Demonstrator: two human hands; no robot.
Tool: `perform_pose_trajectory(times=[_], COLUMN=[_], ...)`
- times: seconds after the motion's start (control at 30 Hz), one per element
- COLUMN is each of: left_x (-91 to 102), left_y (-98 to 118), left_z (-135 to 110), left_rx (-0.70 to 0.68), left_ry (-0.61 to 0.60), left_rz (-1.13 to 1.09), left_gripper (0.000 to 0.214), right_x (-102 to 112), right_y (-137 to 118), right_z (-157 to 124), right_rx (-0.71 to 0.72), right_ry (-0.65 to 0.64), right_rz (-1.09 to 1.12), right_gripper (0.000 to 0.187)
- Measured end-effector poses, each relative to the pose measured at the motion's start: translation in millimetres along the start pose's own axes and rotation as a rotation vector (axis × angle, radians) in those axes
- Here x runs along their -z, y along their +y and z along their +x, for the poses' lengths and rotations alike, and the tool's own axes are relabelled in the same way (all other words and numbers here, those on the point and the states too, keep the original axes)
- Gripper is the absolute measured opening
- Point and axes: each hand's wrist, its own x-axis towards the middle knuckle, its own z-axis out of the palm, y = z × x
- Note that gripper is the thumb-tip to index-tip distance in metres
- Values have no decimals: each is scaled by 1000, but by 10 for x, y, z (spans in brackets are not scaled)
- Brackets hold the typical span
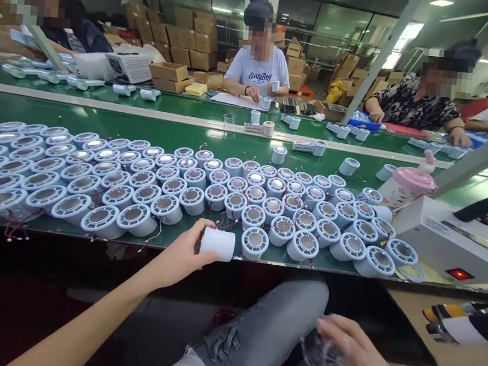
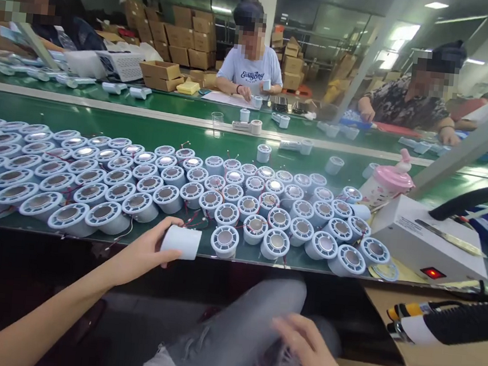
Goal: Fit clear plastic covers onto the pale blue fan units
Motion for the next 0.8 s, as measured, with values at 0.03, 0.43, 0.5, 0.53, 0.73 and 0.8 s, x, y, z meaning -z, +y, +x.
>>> perform_pose_trajectory(times=[0.03,0.43,0.5,0.53,0.73,0.8], left_x=[-43,-761,-730,-721,-817,-868], left_y=[-34,267,356,380,266,185], left_z=[-15,78,43,19,-38,-5], left_rx=[10,-159,-369,-433,-520,-567], left_ry=[-114,-862,-684,-596,-412,-403], left_rz=[-262,-43,127,161,-28,-66], left_gripper=[57,27,21,19,57,62], right_x=[-90,-273,-257,-246,-149,-134], right_y=[-100,-360,-347,-349,-406,-425], right_z=[65,655,605,584,573,591], right_rx=[10,-93,-220,-280,-533,-586], right_ry=[-16,-109,-202,-232,-163,-104], right_rz=[19,-214,-58,41,431,470], right_gripper=[44,31,22,19,26,32])
